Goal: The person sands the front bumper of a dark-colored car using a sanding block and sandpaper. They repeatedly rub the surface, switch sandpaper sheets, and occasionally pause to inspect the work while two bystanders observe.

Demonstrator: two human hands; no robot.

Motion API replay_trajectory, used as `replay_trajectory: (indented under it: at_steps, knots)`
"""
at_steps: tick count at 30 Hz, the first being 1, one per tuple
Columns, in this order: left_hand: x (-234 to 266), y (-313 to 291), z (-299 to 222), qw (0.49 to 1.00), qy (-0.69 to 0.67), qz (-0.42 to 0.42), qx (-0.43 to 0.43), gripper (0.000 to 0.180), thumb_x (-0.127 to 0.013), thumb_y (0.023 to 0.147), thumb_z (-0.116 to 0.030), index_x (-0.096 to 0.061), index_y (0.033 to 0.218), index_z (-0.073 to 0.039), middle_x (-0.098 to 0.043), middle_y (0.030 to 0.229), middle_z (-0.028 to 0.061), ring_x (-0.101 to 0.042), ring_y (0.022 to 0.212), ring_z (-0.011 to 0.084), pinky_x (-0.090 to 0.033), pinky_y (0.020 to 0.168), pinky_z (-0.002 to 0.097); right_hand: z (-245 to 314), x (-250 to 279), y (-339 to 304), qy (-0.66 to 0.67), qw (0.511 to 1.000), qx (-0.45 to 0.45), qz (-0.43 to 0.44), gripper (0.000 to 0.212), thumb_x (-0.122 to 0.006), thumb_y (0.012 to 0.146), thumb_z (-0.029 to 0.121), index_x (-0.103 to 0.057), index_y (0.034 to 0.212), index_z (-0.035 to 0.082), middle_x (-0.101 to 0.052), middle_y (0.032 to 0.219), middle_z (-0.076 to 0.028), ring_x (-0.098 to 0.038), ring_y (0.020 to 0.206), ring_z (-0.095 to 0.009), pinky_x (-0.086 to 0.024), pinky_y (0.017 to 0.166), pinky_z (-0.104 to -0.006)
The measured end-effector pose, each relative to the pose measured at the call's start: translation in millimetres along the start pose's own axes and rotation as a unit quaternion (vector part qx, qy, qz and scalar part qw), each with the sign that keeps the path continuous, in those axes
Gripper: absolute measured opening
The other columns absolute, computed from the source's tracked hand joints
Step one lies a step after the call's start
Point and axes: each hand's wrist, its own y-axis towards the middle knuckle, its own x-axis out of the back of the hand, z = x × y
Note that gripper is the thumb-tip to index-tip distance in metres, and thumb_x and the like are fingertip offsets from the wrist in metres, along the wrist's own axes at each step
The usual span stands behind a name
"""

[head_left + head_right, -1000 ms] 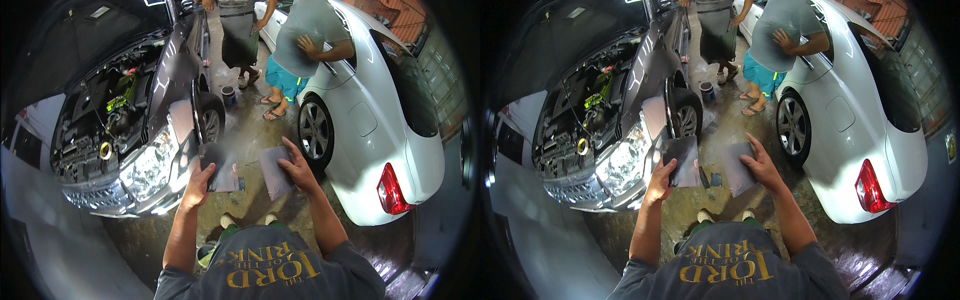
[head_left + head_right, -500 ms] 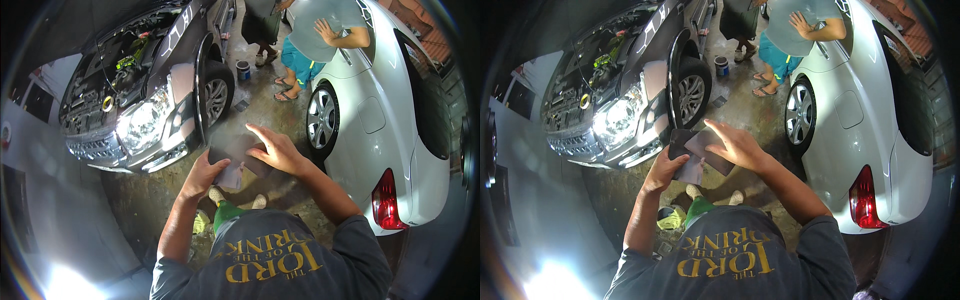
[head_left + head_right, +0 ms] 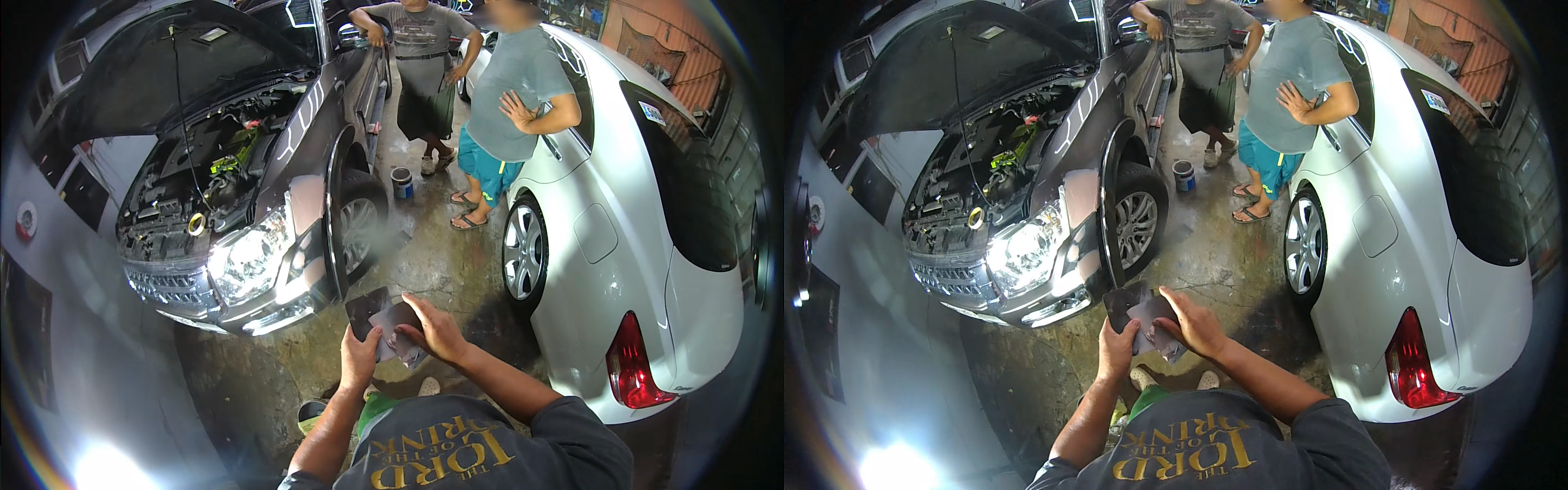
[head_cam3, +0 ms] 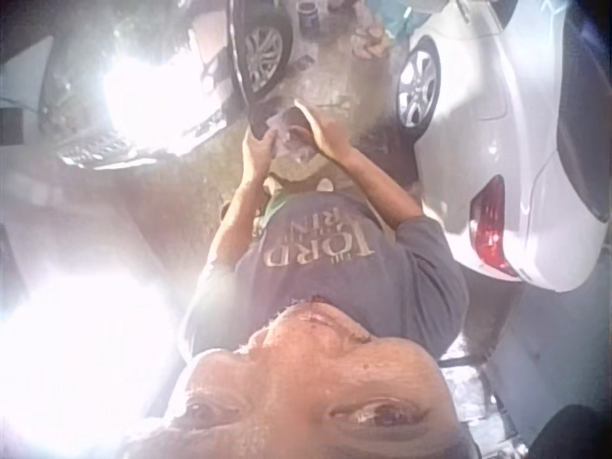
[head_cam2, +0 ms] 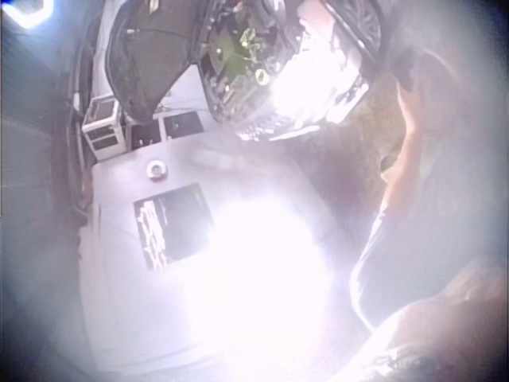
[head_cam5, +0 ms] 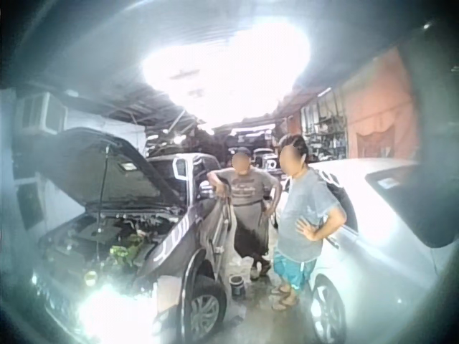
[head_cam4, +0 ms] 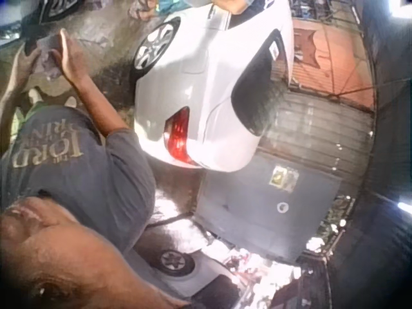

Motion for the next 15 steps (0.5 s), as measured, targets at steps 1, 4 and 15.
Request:
replay_trajectory:
  at_steps: [1, 4, 15]
  knots:
    - [-5, -4, 1, 1.000, -0.004, -0.022, -0.003, 0.034, -0.068, 0.096, -0.014, -0.061, 0.124, 0.003, -0.070, 0.107, 0.0098, -0.063, 0.096, 0.0151, -0.052, 0.087, 0.0318, 2, -1, 0, 0.025, 0.999, -0.022, -0.005, 0.067, -0.079, 0.088, 0.025, -0.048, 0.143, 0.002, -0.063, 0.129, -0.023, -0.067, 0.110, -0.041, -0.056, 0.088, -0.0426]
    - [-17, -7, 21, 0.995, -0.036, -0.078, -0.046, 0.035, -0.067, 0.098, -0.017, -0.059, 0.127, 0.002, -0.070, 0.111, 0.0105, -0.062, 0.100, 0.0169, -0.050, 0.092, 0.0333, 1, -9, -4, 0.008, 0.996, 0.026, -0.085, 0.068, -0.075, 0.091, 0.031, -0.044, 0.148, 0.009, -0.065, 0.127, -0.021, -0.069, 0.099, -0.041, -0.058, 0.077, -0.0447]
    - [-29, 2, 45, 0.990, -0.096, -0.105, -0.017, 0.046, -0.046, 0.110, -0.030, -0.041, 0.147, -0.002, -0.057, 0.135, 0.0161, -0.058, 0.120, 0.0259, -0.047, 0.103, 0.0393, -11, -43, -18, 0.169, 0.967, -0.180, -0.063, 0.063, -0.076, 0.091, 0.020, -0.047, 0.144, 0.002, -0.059, 0.137, -0.022, -0.059, 0.126, -0.035, -0.047, 0.104, -0.0391]
